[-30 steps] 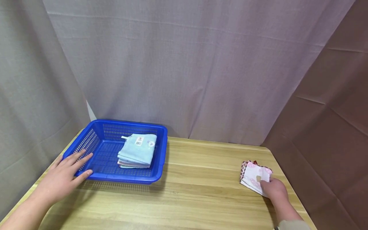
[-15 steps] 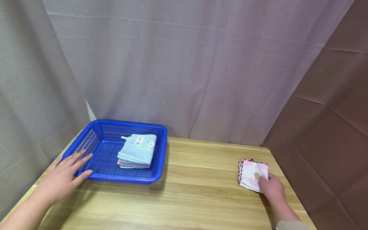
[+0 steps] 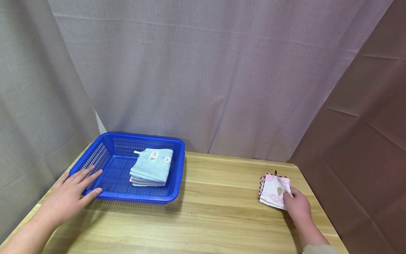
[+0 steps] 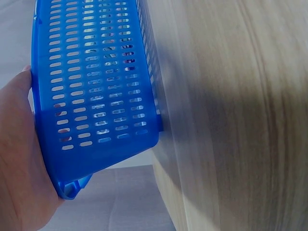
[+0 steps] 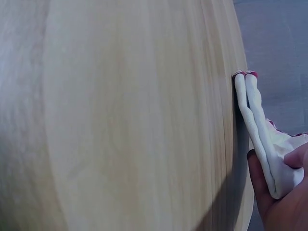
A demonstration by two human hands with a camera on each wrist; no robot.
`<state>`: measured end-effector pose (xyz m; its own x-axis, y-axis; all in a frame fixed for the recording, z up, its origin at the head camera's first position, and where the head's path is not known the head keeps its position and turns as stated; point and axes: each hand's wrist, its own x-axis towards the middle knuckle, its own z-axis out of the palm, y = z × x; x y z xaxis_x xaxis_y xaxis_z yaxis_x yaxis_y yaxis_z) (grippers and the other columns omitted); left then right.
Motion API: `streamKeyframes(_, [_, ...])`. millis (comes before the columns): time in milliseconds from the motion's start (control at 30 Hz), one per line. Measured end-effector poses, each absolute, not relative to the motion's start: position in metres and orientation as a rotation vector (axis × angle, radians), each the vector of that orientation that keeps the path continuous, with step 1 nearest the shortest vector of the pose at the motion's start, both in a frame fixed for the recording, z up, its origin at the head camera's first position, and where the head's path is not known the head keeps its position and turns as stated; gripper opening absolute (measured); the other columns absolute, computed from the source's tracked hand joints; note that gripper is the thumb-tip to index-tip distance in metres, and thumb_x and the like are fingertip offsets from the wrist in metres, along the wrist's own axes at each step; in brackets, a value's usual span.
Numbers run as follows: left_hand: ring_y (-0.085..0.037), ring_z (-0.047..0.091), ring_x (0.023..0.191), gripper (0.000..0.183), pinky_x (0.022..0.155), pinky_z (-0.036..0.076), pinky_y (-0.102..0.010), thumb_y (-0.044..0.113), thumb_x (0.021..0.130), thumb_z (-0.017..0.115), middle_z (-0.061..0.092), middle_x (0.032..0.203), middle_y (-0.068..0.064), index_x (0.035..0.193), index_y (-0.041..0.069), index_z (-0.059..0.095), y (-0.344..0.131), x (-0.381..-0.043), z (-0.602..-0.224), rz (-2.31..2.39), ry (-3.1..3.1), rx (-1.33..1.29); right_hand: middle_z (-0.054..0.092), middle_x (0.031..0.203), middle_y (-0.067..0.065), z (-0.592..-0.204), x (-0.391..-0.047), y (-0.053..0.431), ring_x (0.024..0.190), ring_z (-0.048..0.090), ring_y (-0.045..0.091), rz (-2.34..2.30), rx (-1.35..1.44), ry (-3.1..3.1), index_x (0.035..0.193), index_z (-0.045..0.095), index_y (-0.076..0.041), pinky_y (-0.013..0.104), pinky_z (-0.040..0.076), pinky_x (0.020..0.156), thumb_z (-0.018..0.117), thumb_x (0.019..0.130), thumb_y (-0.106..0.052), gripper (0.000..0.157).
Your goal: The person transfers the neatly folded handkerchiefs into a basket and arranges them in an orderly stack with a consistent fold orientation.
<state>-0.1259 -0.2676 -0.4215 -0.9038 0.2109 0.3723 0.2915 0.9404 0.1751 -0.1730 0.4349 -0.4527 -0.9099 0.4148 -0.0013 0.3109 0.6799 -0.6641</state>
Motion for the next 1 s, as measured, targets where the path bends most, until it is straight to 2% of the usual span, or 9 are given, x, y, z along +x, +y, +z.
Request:
streamKeyframes(133, [-0.048,0.038,0.135,0.062,0.110,0.014,-0.070,0.052,0.096,0.057,0.043,0.150,-0.019,0.145,0.015,0.051,-0.267,-0.126,-0.422,-0.324,-2.732,-0.373,0.036,0.148,0.036,-0.454,-0.172,0.431,0.133,0.036,0.045,1.158,-0.622,-2.663,0.148,0.037,0.005,0.054,0.033,0.107,0.042,0.103,-0.030,0.058])
streamKeyframes(267, [-0.048,0.039,0.134,0.063,0.111,0.013,-0.069,0.054,0.097,0.056,0.044,0.150,-0.019,0.145,0.015,0.051,-0.268,-0.126,-0.423,-0.326,-2.725,-0.375,0.038,0.148,0.032,-0.454,-0.170,0.428,0.126,0.041,0.037,1.264,-0.655,-2.592,0.149,0.037,0.004,0.031,0.043,0.091,0.042,0.103,-0.032,0.058])
streamKeyframes(333, [-0.048,0.038,0.134,0.063,0.112,0.012,-0.069,0.054,0.097,0.055,0.043,0.150,-0.019,0.146,0.015,0.051,-0.268,-0.126,-0.423,-0.325,-2.727,-0.375,0.042,0.146,0.029,-0.455,-0.170,0.427,0.119,0.044,0.031,1.297,-0.674,-2.561,0.149,0.039,0.003,0.020,0.042,0.080,0.043,0.103,-0.033,0.058])
streamKeyframes(433, [-0.048,0.038,0.135,0.063,0.111,0.013,-0.070,0.054,0.097,0.055,0.043,0.150,-0.020,0.146,0.015,0.051,-0.269,-0.126,-0.423,-0.324,-2.734,-0.371,0.045,0.143,0.026,-0.456,-0.170,0.425,0.107,0.047,0.021,1.327,-0.690,-2.524,0.149,0.040,0.002,0.013,0.040,0.070,0.045,0.103,-0.033,0.058])
streamKeyframes(567, [-0.048,0.038,0.135,0.064,0.110,0.014,-0.070,0.056,0.097,0.054,0.043,0.150,-0.020,0.147,0.015,0.050,-0.270,-0.125,-0.422,-0.323,-2.745,-0.366,0.048,0.138,0.021,-0.455,-0.169,0.421,0.090,0.050,0.004,1.370,-0.696,-2.483,0.149,0.041,0.000,0.012,0.043,0.069,0.047,0.102,-0.033,0.057])
streamKeyframes(667, [-0.048,0.038,0.134,0.064,0.110,0.014,-0.070,0.056,0.097,0.053,0.043,0.150,-0.020,0.147,0.016,0.050,-0.270,-0.125,-0.423,-0.324,-2.742,-0.367,0.058,0.120,0.011,-0.453,-0.168,0.417,0.079,0.052,-0.004,1.449,-0.679,-2.433,0.148,0.042,0.001,0.013,0.048,0.067,0.050,0.101,-0.030,0.057])
streamKeyframes(733, [-0.048,0.038,0.134,0.064,0.110,0.015,-0.070,0.056,0.097,0.054,0.044,0.150,-0.020,0.147,0.016,0.049,-0.269,-0.125,-0.423,-0.327,-2.737,-0.369,0.061,0.104,-0.001,-0.452,-0.167,0.415,0.074,0.055,-0.005,1.537,-0.672,-2.386,0.149,0.040,0.001,0.015,0.051,0.066,0.051,0.101,-0.027,0.057])
streamKeyframes(833, [-0.048,0.039,0.134,0.064,0.110,0.015,-0.070,0.056,0.097,0.054,0.044,0.149,-0.020,0.147,0.016,0.049,-0.269,-0.125,-0.423,-0.325,-2.733,-0.371,0.059,0.084,-0.016,-0.450,-0.167,0.411,0.069,0.059,-0.003,1.657,-0.662,-2.322,0.150,0.038,0.003,0.017,0.054,0.063,0.051,0.101,-0.023,0.057])
streamKeyframes(1000, [-0.047,0.040,0.134,0.063,0.109,0.016,-0.070,0.054,0.096,0.056,0.044,0.149,-0.020,0.147,0.017,0.050,-0.269,-0.126,-0.423,-0.319,-2.723,-0.380,0.059,0.077,-0.019,-0.447,-0.166,0.405,0.068,0.060,-0.002,1.753,-0.645,-2.288,0.151,0.034,0.004,0.018,0.054,0.062,0.050,0.101,-0.021,0.058])
